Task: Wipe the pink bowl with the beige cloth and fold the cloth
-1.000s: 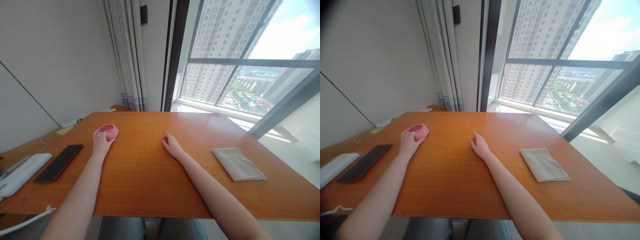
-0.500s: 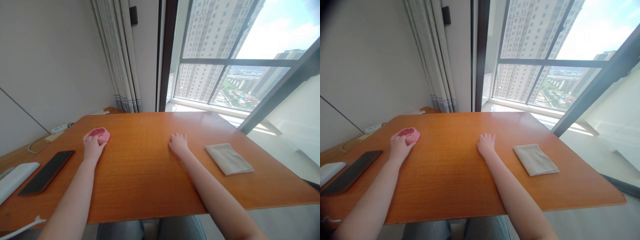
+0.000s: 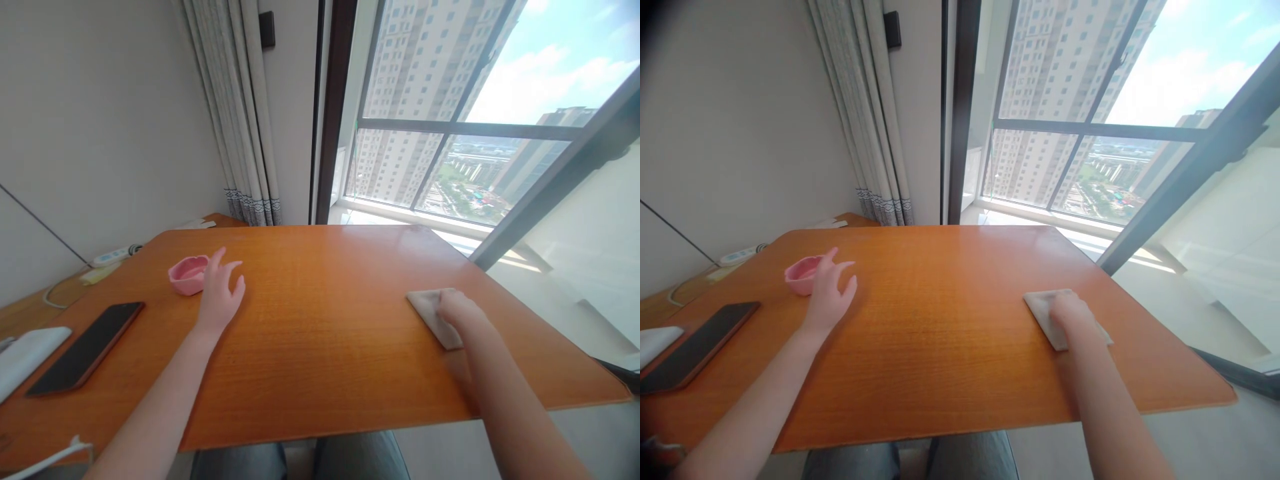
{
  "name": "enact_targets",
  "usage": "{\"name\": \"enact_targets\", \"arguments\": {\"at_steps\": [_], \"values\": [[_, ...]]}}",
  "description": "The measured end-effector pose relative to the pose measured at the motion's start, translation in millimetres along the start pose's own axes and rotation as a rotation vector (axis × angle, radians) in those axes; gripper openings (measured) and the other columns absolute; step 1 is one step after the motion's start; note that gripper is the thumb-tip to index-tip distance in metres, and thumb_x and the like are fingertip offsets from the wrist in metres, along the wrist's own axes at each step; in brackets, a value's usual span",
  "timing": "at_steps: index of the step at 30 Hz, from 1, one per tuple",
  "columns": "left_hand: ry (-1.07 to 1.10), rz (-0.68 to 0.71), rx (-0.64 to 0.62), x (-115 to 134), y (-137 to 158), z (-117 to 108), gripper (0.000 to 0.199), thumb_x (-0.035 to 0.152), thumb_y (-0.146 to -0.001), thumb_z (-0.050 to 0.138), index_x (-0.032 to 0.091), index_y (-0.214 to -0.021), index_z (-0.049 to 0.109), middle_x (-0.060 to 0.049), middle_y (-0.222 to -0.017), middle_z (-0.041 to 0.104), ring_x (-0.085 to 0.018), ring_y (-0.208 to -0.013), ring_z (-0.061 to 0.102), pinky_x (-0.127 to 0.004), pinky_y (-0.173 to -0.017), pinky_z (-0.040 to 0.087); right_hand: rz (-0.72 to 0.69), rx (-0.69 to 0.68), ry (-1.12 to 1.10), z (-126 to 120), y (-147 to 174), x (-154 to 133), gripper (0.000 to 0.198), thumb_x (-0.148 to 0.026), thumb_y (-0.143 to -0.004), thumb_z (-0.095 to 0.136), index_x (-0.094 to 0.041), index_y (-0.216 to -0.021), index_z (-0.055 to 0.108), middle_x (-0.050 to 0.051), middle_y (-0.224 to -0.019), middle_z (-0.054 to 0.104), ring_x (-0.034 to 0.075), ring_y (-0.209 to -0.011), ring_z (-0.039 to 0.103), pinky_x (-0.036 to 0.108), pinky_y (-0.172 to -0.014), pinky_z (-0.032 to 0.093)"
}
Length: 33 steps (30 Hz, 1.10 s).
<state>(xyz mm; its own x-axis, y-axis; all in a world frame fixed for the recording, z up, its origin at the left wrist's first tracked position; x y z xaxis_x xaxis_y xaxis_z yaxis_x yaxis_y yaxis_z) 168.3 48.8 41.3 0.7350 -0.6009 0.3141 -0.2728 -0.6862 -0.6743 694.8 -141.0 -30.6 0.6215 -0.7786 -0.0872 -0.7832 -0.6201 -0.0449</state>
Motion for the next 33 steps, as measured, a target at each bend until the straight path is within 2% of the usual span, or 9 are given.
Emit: {"name": "enact_targets", "arguments": {"at_steps": [4,7,11,13,16,20,24,29,33], "values": [[0.283,0.227,-0.337,81.9,19.1,20.6,0.022,0.026,-0.087,0.041,0.022,-0.101,0.057,-0.008,-0.137,0.045,-0.022,-0.131,0.037,-0.044,-0.109,0.032,-0.214,-0.043,0.052,3.5,46.8,-69.5,0.031,-0.029,-0.083,0.053,-0.005,-0.1,0.063,0.025,-0.101,0.062,0.032,-0.095,0.062,0.041,-0.081,0.047],[0.422,0.291,-0.571,136.3,49.7,34.5,0.026,0.026,-0.089,0.039,0.024,-0.105,0.06,-0.006,-0.13,0.054,-0.019,-0.125,0.046,-0.038,-0.107,0.036,-0.409,-0.032,-0.2,1.6,92.3,-147.7,0.025,-0.027,-0.081,0.054,-0.009,-0.094,0.064,0.023,-0.096,0.064,0.031,-0.094,0.062,0.039,-0.08,0.048],[0.321,0.238,-0.64,157.5,86.7,52.5,0.048,0.034,-0.087,0.044,0.026,-0.134,0.044,-0.009,-0.143,0.042,-0.023,-0.132,0.039,-0.042,-0.107,0.036,-0.612,-0.491,-0.879,17.6,145.5,-243.8,0.029,-0.021,-0.081,0.045,-0.02,-0.105,0.06,0.005,-0.081,0.068,0.017,-0.064,0.063,0.029,-0.055,0.051],[0.173,0.207,-0.65,138.9,100.6,59.1,0.052,0.039,-0.086,0.047,0.026,-0.137,0.042,-0.01,-0.146,0.038,-0.027,-0.135,0.034,-0.049,-0.108,0.032,-0.635,-0.505,-1.03,16.1,152.5,-268.5,0.034,-0.02,-0.08,0.043,-0.021,-0.111,0.057,0.004,-0.09,0.068,0.013,-0.057,0.06,0.026,-0.051,0.05],[0.012,0.135,-0.661,84.1,115.2,54.0,0.045,0.043,-0.09,0.037,0.027,-0.13,0.05,-0.007,-0.144,0.041,-0.026,-0.134,0.035,-0.051,-0.109,0.027,-0.689,-0.287,-1.006,9.8,141.7,-281.3,0.034,-0.02,-0.078,0.045,-0.019,-0.11,0.056,0.004,-0.093,0.066,0.011,-0.057,0.057,0.028,-0.058,0.05],[-0.114,0.001,-0.578,0.8,122.0,18.8,0.049,0.047,-0.089,0.034,0.026,-0.131,0.048,-0.007,-0.142,0.044,-0.025,-0.132,0.038,-0.05,-0.11,0.026,-0.707,-0.137,-0.946,19.8,117.8,-281.1,0.028,-0.016,-0.077,0.043,-0.018,-0.098,0.061,0.003,-0.086,0.066,0.014,-0.07,0.059,0.031,-0.073,0.049],[-0.138,-0.088,-0.504,-57.7,117.4,-10.4,0.046,0.047,-0.086,0.035,0.022,-0.119,0.055,-0.009,-0.134,0.053,-0.027,-0.127,0.045,-0.048,-0.108,0.031,-0.695,-0.144,-0.979,35.6,107.1,-278.6,0.027,-0.016,-0.077,0.042,-0.019,-0.095,0.062,0.002,-0.083,0.066,0.015,-0.072,0.059,0.031,-0.074,0.048],[-0.182,-0.157,-0.461,-92.4,105.0,-21.7,0.034,0.038,-0.077,0.04,0.018,-0.101,0.055,-0.014,-0.121,0.059,-0.028,-0.112,0.055,-0.042,-0.099,0.041,-0.786,-0.128,-0.924,36.3,114.5,-281.4,0.025,-0.017,-0.077,0.045,-0.019,-0.095,0.063,0.001,-0.078,0.063,0.015,-0.07,0.056,0.03,-0.072,0.046],[-0.336,-0.228,-0.47,-90.1,100.9,-19.9,0.029,0.028,-0.073,0.037,0.016,-0.093,0.054,-0.016,-0.107,0.061,-0.03,-0.101,0.059,-0.043,-0.092,0.044,-0.772,-0.089,-0.948,33.5,112.0,-281.2,0.022,-0.016,-0.078,0.045,-0.018,-0.09,0.063,0.002,-0.079,0.061,0.015,-0.072,0.055,0.03,-0.074,0.045]]}}
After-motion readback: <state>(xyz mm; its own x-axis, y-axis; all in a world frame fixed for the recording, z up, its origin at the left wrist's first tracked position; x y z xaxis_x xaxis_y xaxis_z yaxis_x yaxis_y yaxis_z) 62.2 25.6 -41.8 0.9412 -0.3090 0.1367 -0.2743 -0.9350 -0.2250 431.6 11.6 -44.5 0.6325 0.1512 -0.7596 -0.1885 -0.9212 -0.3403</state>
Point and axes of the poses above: each hand's wrist, its own y-axis away from the middle knuckle, its own z-axis out of the palm, x = y × z, the point moved 7 cm from there along -y, towards the middle knuckle
